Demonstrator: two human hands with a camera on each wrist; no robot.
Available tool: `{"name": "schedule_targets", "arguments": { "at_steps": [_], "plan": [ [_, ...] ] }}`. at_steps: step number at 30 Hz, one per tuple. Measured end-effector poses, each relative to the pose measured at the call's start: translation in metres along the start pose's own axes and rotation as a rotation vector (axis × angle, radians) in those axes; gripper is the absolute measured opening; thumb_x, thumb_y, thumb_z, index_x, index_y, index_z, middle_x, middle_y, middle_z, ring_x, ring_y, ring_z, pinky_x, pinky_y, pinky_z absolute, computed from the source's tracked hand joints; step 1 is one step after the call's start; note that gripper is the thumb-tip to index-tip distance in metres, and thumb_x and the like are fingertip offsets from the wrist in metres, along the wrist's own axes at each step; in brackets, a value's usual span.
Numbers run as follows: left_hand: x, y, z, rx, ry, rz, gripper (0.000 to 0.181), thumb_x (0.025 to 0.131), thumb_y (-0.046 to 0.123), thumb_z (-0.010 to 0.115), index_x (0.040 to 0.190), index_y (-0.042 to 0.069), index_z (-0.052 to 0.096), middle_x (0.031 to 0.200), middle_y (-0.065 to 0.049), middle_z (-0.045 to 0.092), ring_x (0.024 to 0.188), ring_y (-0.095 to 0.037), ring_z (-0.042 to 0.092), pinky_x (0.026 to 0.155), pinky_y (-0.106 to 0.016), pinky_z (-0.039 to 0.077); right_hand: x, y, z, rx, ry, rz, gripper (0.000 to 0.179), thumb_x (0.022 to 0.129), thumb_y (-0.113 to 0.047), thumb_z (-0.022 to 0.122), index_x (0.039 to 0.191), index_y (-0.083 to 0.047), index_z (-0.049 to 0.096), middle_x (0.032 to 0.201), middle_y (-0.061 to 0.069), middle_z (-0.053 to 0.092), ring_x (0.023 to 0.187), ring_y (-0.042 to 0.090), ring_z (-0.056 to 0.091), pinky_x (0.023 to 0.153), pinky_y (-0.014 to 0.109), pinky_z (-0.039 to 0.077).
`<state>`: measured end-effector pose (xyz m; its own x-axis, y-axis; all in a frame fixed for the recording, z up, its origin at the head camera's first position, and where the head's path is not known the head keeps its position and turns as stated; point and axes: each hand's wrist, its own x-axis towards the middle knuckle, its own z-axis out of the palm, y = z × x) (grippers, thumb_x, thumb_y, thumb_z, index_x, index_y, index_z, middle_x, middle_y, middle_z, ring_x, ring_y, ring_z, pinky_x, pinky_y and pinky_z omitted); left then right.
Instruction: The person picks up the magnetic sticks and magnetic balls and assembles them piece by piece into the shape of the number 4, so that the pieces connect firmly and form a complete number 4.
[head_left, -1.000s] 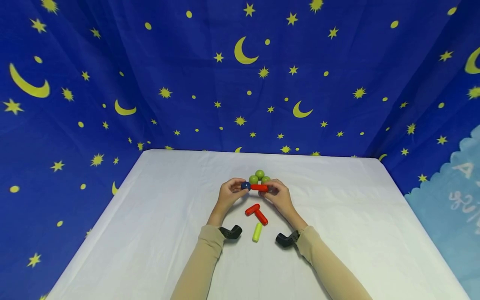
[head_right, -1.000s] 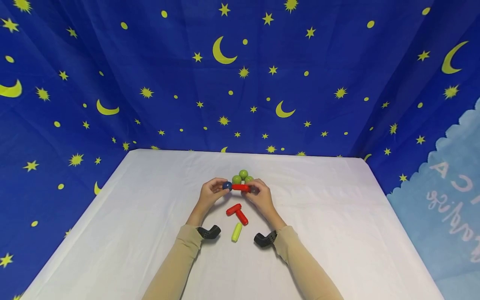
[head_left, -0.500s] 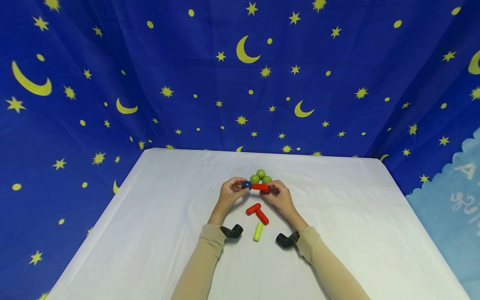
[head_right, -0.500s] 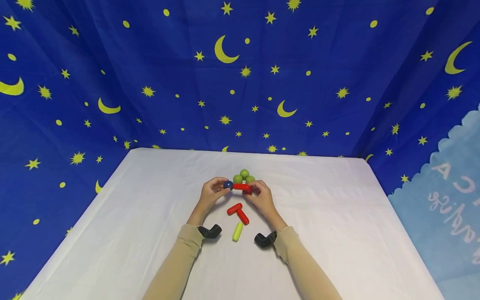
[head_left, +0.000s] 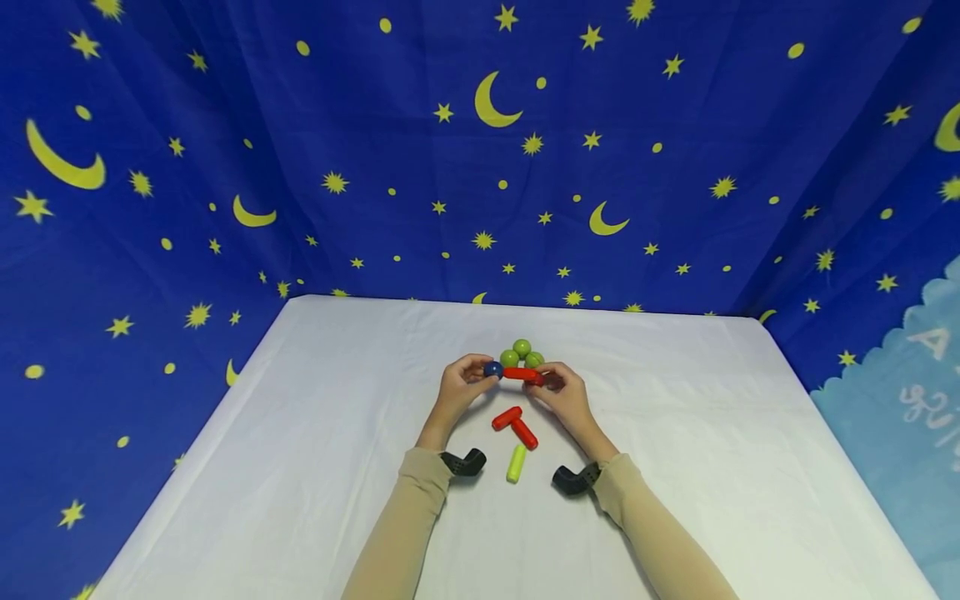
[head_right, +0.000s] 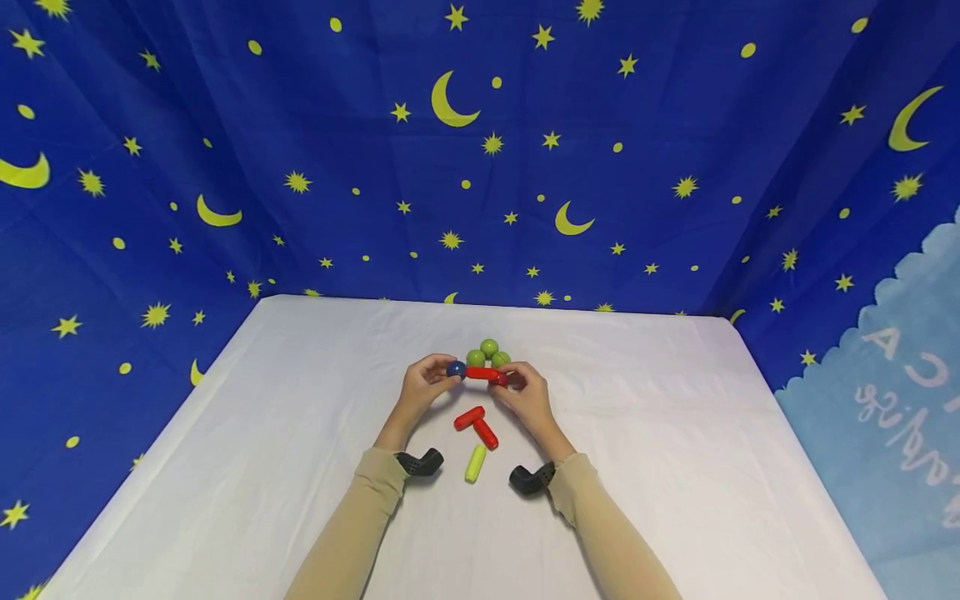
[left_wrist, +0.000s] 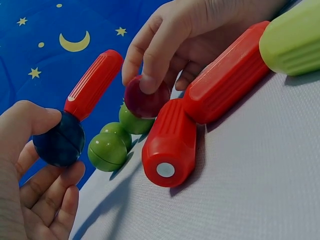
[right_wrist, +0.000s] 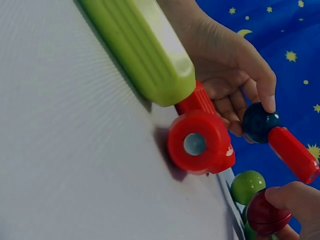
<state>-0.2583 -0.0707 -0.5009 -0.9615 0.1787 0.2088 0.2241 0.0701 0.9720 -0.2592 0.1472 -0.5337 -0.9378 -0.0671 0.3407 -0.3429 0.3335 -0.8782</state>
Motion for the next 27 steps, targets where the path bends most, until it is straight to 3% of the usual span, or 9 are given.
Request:
{"name": "schedule_targets", "arguments": {
  "at_steps": [6, 13, 17, 21, 24, 27],
  "plan": [
    [0.0011, 0.0005, 0.0004, -0.001, 0.0, 0.004, 0.035, 0.082, 0.005, 0.071, 0.113, -0.008, 0.062, 0.109, -0.028, 0.064, 0.084, -0.004, 0.059, 0.081, -0.017, 0.049, 0.0009, -0.0019, -0.0032, 0.086, -0.004, 0.116, 0.033, 0.079, -0.002, 0.074, 0.109, 0.003, 0.064, 0.103, 0.024, 0.067, 0.08, 0.003, 0.058, 0.074, 0.014, 0.048],
    [0.0012, 0.0018, 0.0002, 0.011, 0.002, 0.007, 0.035, 0.082, 0.004, 0.071, 0.112, -0.009, 0.062, 0.11, -0.028, 0.063, 0.086, -0.01, 0.059, 0.081, -0.018, 0.05, 0.0011, -0.0023, -0.0064, 0.149, 0.04, 0.153, 0.033, 0.079, 0.002, 0.072, 0.11, 0.006, 0.062, 0.102, 0.026, 0.063, 0.077, 0.007, 0.055, 0.069, 0.014, 0.045],
    [0.0009, 0.0029, 0.0002, 0.023, 0.011, 0.011, 0.034, 0.082, 0.004, 0.071, 0.112, -0.008, 0.062, 0.11, -0.027, 0.064, 0.087, -0.011, 0.059, 0.082, -0.02, 0.05, 0.0001, -0.0026, -0.0064, 0.153, 0.09, 0.132, 0.033, 0.079, -0.003, 0.074, 0.11, 0.004, 0.063, 0.1, 0.015, 0.064, 0.078, 0.005, 0.055, 0.069, 0.014, 0.046],
    [0.0002, 0.0035, -0.0001, 0.03, 0.022, 0.027, 0.034, 0.082, 0.003, 0.071, 0.112, -0.009, 0.062, 0.109, -0.027, 0.064, 0.086, -0.009, 0.059, 0.083, -0.021, 0.05, -0.0012, 0.0004, -0.0054, 0.182, 0.127, 0.058, 0.03, 0.079, -0.009, 0.074, 0.106, -0.002, 0.064, 0.097, 0.003, 0.065, 0.079, 0.003, 0.056, 0.069, 0.013, 0.046],
    [-0.0003, 0.0037, -0.0006, 0.029, 0.026, 0.032, 0.034, 0.082, 0.003, 0.071, 0.112, -0.009, 0.062, 0.108, -0.027, 0.064, 0.085, -0.007, 0.059, 0.083, -0.022, 0.05, -0.0017, 0.0026, -0.0046, 0.216, 0.148, 0.007, 0.028, 0.078, -0.011, 0.073, 0.104, -0.005, 0.065, 0.096, 0.001, 0.065, 0.078, 0.004, 0.056, 0.067, 0.013, 0.046],
    [-0.0009, 0.0036, -0.0013, 0.028, 0.029, 0.028, 0.034, 0.082, 0.003, 0.071, 0.112, -0.008, 0.062, 0.109, -0.027, 0.064, 0.085, -0.007, 0.059, 0.083, -0.021, 0.05, -0.0016, 0.0013, -0.0045, 0.228, 0.155, 0.022, 0.028, 0.078, -0.008, 0.072, 0.105, -0.003, 0.064, 0.098, 0.005, 0.065, 0.079, 0.004, 0.057, 0.067, 0.014, 0.047]
  ]
}}
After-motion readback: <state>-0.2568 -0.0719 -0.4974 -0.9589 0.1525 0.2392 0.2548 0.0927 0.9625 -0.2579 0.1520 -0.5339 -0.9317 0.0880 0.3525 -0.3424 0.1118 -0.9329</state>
